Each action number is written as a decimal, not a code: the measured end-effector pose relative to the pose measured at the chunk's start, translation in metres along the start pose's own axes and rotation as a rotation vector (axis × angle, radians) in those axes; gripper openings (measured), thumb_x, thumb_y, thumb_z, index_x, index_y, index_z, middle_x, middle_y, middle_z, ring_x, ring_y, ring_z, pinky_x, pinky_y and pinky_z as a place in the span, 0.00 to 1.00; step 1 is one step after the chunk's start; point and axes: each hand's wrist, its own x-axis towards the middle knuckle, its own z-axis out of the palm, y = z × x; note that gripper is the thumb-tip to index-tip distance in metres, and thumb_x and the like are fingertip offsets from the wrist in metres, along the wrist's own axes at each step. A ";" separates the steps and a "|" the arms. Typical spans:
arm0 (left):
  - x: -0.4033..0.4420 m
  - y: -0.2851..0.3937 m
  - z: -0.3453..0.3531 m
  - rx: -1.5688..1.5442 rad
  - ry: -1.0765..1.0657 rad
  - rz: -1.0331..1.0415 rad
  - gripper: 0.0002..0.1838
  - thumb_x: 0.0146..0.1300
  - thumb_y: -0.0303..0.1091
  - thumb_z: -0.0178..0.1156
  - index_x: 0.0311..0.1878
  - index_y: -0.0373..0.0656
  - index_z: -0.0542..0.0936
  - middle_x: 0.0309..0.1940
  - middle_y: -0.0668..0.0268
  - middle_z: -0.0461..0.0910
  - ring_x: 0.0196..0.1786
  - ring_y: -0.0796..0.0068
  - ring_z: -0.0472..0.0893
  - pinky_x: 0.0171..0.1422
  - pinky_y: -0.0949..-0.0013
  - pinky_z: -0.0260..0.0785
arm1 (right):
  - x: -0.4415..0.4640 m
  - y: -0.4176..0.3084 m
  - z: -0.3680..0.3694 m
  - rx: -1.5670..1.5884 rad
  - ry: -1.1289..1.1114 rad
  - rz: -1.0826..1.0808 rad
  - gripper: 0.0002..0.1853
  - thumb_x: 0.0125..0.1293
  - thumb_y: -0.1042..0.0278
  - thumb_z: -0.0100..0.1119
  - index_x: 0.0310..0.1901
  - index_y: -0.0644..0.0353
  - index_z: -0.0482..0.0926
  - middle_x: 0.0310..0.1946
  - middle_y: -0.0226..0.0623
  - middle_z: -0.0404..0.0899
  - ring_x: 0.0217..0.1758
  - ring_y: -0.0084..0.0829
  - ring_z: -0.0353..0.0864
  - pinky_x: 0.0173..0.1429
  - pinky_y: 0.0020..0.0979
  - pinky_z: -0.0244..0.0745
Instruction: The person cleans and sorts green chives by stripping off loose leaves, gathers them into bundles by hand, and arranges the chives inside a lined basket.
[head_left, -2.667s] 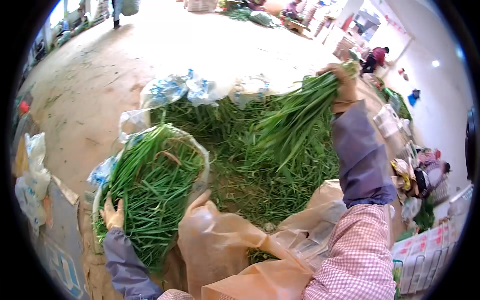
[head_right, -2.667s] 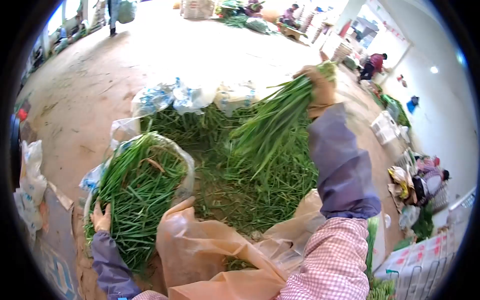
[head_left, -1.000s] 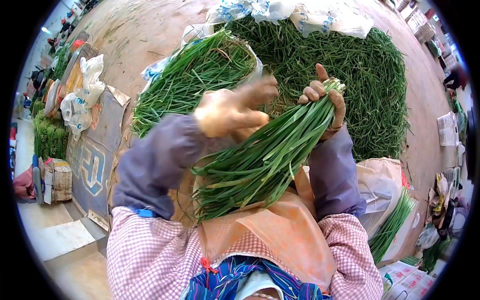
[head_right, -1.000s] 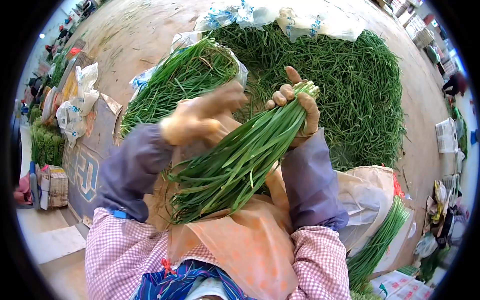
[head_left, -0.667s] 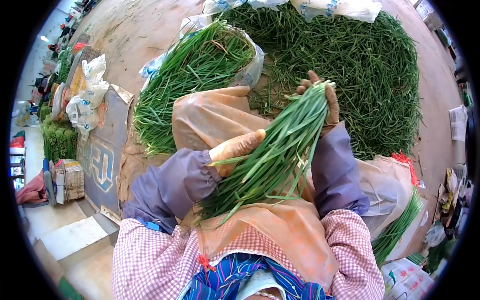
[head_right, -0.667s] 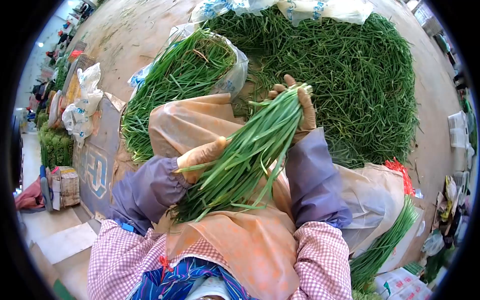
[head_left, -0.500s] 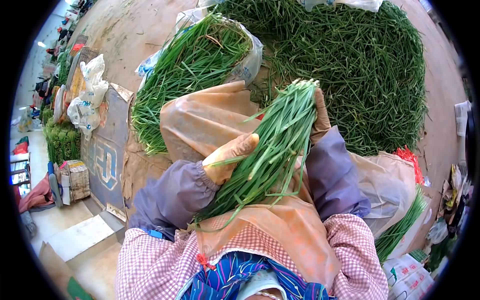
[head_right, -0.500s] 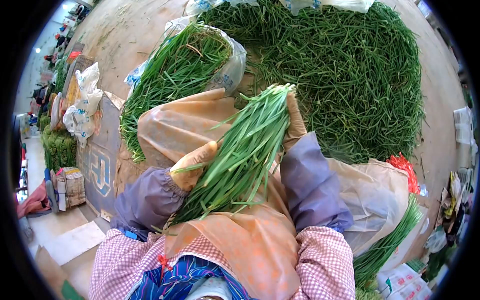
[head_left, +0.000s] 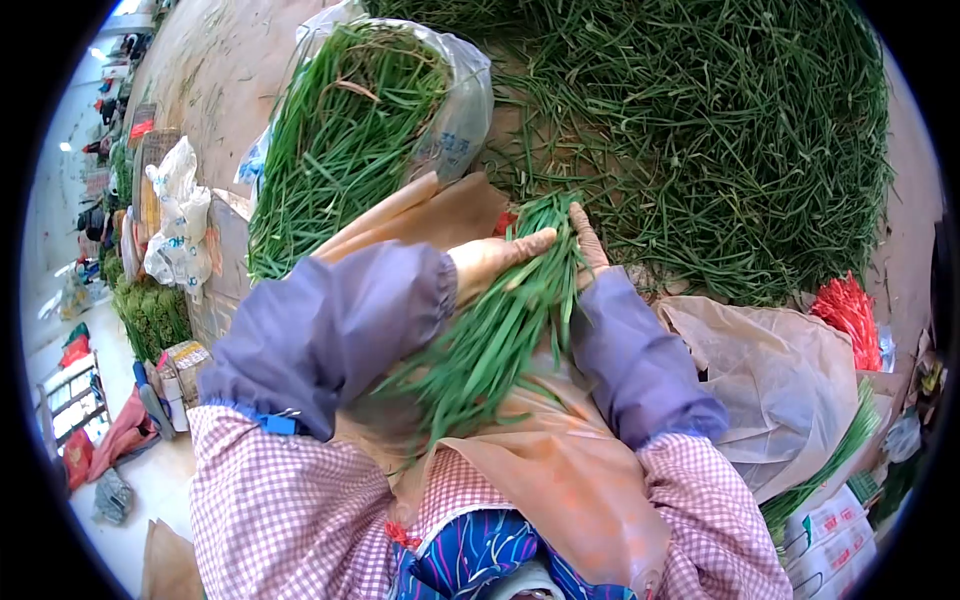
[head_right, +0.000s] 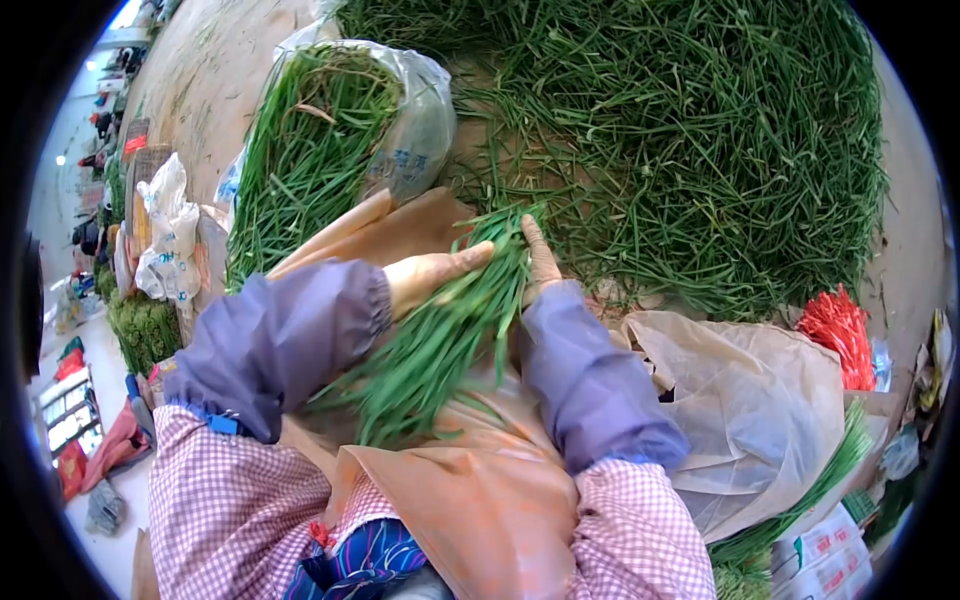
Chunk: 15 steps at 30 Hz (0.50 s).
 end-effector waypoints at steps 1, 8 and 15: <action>0.013 0.006 -0.005 0.041 0.030 0.000 0.30 0.60 0.61 0.59 0.51 0.43 0.80 0.44 0.67 0.83 0.41 0.77 0.82 0.46 0.71 0.76 | 0.006 -0.005 -0.006 -0.093 -0.005 -0.052 0.32 0.58 0.36 0.61 0.50 0.58 0.79 0.47 0.46 0.81 0.44 0.48 0.82 0.51 0.55 0.78; 0.031 0.022 -0.015 -0.036 0.000 -0.119 0.29 0.61 0.59 0.61 0.53 0.43 0.79 0.47 0.67 0.82 0.45 0.76 0.81 0.50 0.70 0.75 | 0.043 -0.010 -0.014 0.153 0.073 0.033 0.23 0.60 0.47 0.64 0.48 0.58 0.80 0.44 0.43 0.83 0.46 0.45 0.81 0.54 0.51 0.76; -0.020 0.011 0.028 0.101 0.043 0.070 0.30 0.58 0.45 0.68 0.60 0.43 0.70 0.44 0.66 0.79 0.43 0.76 0.80 0.47 0.69 0.75 | 0.072 -0.014 -0.025 0.234 0.088 -0.306 0.19 0.60 0.71 0.60 0.53 0.61 0.73 0.40 0.41 0.81 0.39 0.41 0.83 0.37 0.44 0.83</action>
